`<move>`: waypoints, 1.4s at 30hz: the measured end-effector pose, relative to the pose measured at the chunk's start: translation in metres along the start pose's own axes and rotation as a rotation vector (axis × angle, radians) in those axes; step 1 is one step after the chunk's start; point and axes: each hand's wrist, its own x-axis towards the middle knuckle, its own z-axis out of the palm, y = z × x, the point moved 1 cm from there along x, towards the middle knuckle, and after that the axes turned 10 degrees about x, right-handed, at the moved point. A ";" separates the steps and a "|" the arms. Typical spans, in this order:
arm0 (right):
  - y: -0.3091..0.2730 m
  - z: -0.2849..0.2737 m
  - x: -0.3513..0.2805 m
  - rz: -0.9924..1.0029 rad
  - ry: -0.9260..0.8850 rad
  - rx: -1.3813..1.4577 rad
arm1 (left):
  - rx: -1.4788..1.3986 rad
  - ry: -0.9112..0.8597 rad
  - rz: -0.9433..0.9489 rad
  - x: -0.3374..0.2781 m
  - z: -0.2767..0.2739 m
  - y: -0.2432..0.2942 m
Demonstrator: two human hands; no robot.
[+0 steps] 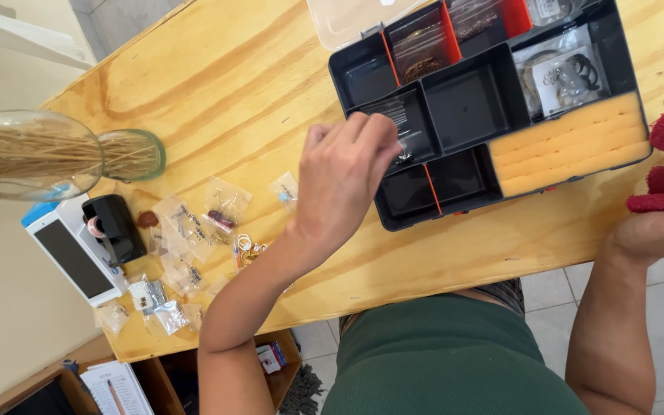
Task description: Sorting and organizing small jewelry components and findings into a plastic storage box
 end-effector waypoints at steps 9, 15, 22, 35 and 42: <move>-0.022 0.028 0.001 0.016 -0.064 -0.219 | -0.228 -0.202 -0.105 0.012 -0.010 -0.019; -0.009 0.009 0.003 -0.034 -0.153 -0.032 | 0.052 -0.222 0.029 0.002 0.027 -0.011; -0.014 0.020 0.002 -0.010 -0.060 -0.073 | 0.354 -0.028 0.080 0.005 0.025 -0.006; -0.024 0.040 0.004 0.055 -0.120 -0.022 | 0.470 -0.260 0.603 0.029 0.082 -0.006; -0.018 0.033 0.003 0.132 0.018 -0.025 | 0.434 -0.191 0.673 0.038 0.050 -0.005</move>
